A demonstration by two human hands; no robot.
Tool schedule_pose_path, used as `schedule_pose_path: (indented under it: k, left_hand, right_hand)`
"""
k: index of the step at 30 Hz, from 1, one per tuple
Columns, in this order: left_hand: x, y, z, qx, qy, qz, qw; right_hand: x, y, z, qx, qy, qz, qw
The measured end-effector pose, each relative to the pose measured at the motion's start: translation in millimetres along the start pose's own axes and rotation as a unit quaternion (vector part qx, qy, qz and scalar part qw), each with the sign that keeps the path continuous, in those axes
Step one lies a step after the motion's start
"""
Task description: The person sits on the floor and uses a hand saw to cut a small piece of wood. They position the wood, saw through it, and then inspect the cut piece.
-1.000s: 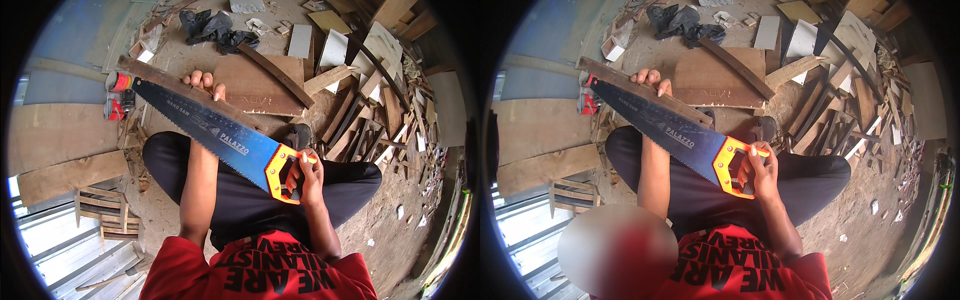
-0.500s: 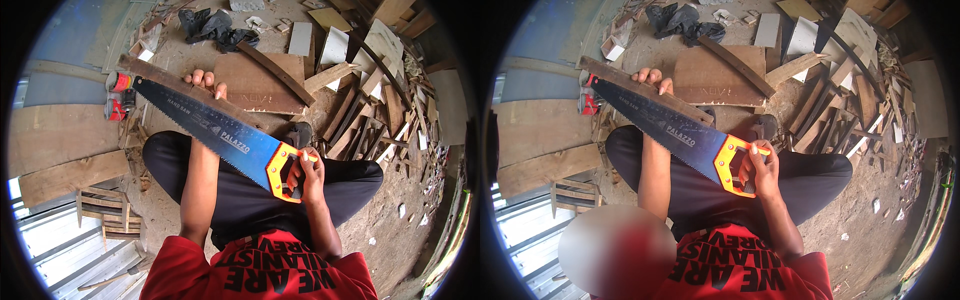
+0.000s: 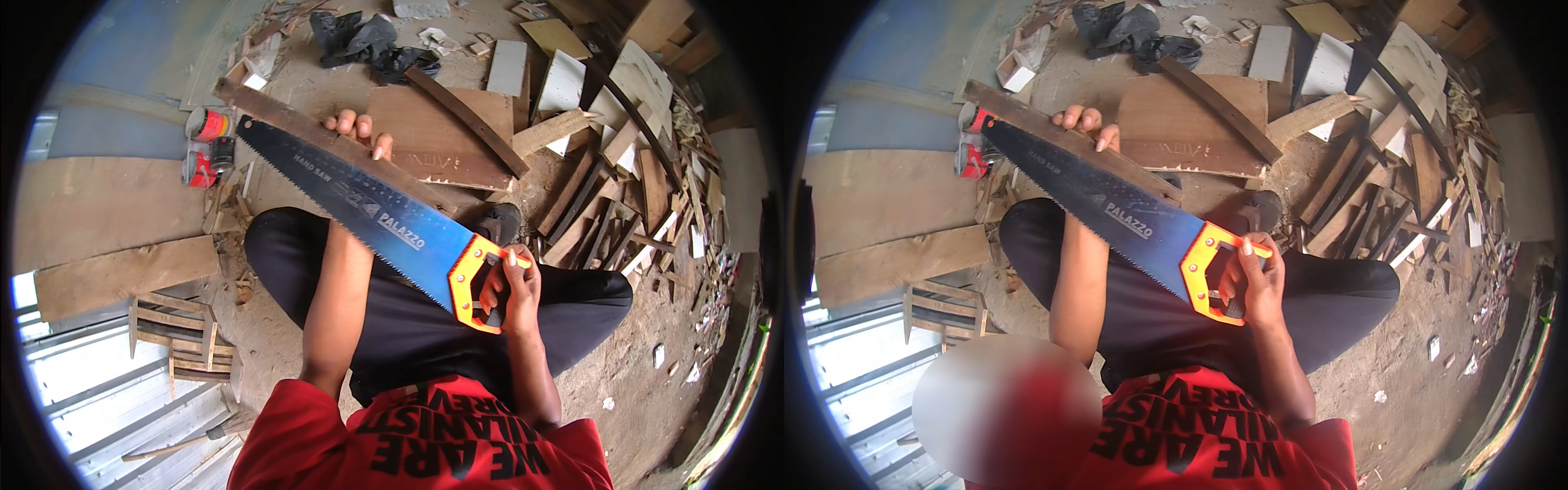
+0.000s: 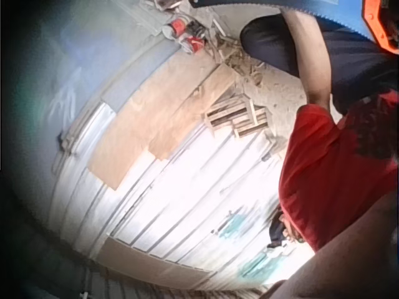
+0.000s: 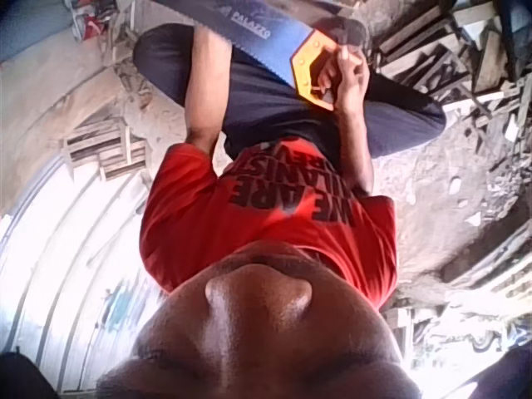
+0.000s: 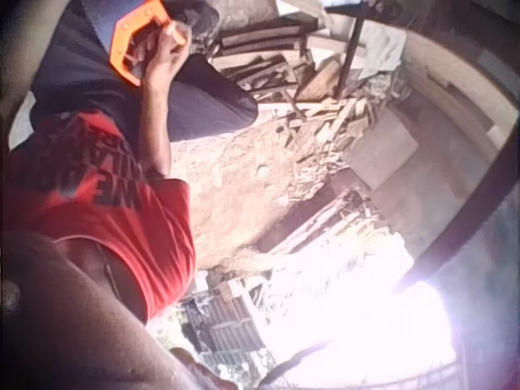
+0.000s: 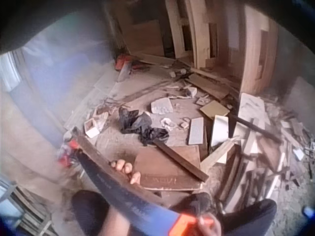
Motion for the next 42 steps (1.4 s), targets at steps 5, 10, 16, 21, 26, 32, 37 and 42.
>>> schedule_pose_path:
  k: [5, 10, 16, 21, 26, 32, 37, 42]
  left_hand:
    - [-0.5, -2.2, 4.4, 0.007, 0.023, 0.008, 1.0]
    - [-1.8, -2.0, 3.3, 0.011, 0.038, 0.015, 0.999]
    - [-2.5, -3.2, 8.2, 0.009, 0.041, 0.018, 0.999]
    - [-2.0, -3.1, 8.3, 0.003, 0.02, 0.017, 1.0]
    - [-2.5, -2.6, 10.6, -0.012, 0.053, 0.021, 0.998]
    - [-2.3, -3.1, 8.7, -0.028, 0.049, 0.019, 0.998]
    - [-1.5, -2.6, 7.8, -0.019, 0.019, 0.018, 0.999]
    - [-0.8, -2.5, 9.1, -0.004, -0.015, 0.014, 1.0]
  right_hand:
    - [-0.7, 2.2, 1.5, -0.026, 0.012, -0.019, 0.999]
    - [-0.7, 1.3, 2.4, -0.051, 0.012, -0.026, 0.998]
    - [-0.6, 3.3, 0.4, -0.045, 0.017, -0.023, 0.999]
    - [-1.8, 1.9, 2.9, -0.043, 0.022, -0.023, 0.999]
    - [-2.2, 1.5, 4.0, -0.047, 0.024, -0.026, 0.998]
    - [-2.2, 1.5, 4.2, -0.043, 0.023, -0.027, 0.998]
    - [-1.9, 1.3, 3.3, -0.044, 0.021, -0.028, 0.998]
    - [-2.4, -0.4, 5.0, -0.047, 0.023, -0.028, 0.998]
Point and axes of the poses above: each hand's wrist, its own x-axis towards the middle knuckle, its own z-axis out of the palm, y = z × x, the point moved 2 cm from there along x, towards the middle knuckle, and after that the axes turned 1 degree about y, right-handed, at the moved point
